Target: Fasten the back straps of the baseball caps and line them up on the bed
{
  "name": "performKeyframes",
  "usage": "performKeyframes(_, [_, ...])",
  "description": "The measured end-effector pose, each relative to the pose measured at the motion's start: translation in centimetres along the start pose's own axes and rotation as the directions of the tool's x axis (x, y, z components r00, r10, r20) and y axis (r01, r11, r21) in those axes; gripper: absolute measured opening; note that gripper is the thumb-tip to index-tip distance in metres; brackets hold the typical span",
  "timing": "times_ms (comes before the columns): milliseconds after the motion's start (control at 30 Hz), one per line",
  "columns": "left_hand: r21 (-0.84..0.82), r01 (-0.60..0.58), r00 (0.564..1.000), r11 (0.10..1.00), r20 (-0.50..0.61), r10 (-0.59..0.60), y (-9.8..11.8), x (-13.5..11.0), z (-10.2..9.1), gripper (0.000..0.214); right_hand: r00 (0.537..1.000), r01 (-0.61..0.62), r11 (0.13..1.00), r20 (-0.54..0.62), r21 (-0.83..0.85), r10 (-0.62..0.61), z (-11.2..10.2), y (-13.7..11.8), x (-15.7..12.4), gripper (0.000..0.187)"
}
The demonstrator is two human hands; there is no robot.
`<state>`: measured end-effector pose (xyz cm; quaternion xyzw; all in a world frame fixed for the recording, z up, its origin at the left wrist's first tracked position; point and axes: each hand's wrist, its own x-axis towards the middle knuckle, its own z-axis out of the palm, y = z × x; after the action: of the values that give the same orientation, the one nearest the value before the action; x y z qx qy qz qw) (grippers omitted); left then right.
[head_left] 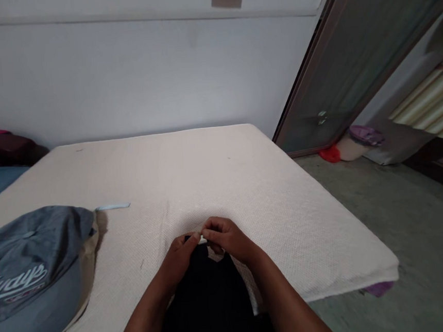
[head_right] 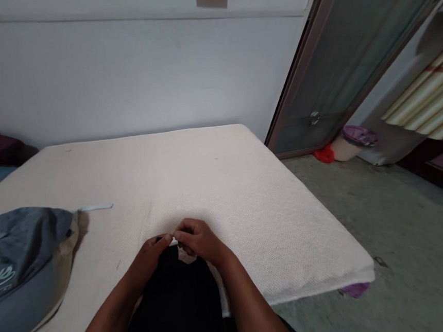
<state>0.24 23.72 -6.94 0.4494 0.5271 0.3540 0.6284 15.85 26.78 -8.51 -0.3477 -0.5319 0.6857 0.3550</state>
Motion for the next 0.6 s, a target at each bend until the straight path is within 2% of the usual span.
performKeyframes(133, [0.021,0.016,0.959,1.000,-0.282,-0.010,-0.3,0.6,-0.9,0.037,1.000,-0.006,1.000,-0.012,-0.030,0.006,-0.4,-0.1,0.0,0.023])
performKeyframes(200, [0.000,0.025,0.952,1.000,-0.306,-0.024,-0.3,0.7,-1.2,0.037,1.000,-0.022,1.000,-0.011,-0.016,0.022,-0.6,-0.1,-0.1,0.020])
performKeyframes(233, [-0.038,0.030,0.963,0.999,-0.268,-0.039,-0.2,0.6,-1.2,0.037,1.000,-0.016,1.000,-0.021,0.011,0.017,-0.7,-0.1,-0.1,0.019])
performKeyframes(300, [-0.141,0.063,0.991,0.988,-0.105,-0.078,-0.1,0.2,-1.0,0.035,0.997,0.018,0.995,-0.074,0.100,-0.011,-1.0,-0.1,-0.1,0.017])
performKeyframes(400, [-0.219,0.184,0.978,0.958,0.135,-0.156,0.0,-0.6,-0.3,0.033,0.986,0.059,0.969,-0.169,0.240,-0.019,-1.2,-0.1,-0.3,0.018])
performKeyframes(500, [-0.322,0.272,0.954,0.907,0.215,-0.210,0.1,-1.1,0.1,0.031,0.978,0.064,0.959,-0.210,0.277,-0.004,-1.4,-0.2,-0.7,0.019])
performKeyframes(600, [-0.553,0.310,0.948,0.773,0.240,-0.209,0.6,-1.1,-0.2,0.034,0.977,0.058,0.970,-0.214,0.234,-0.006,-1.8,-0.2,-0.9,0.019])
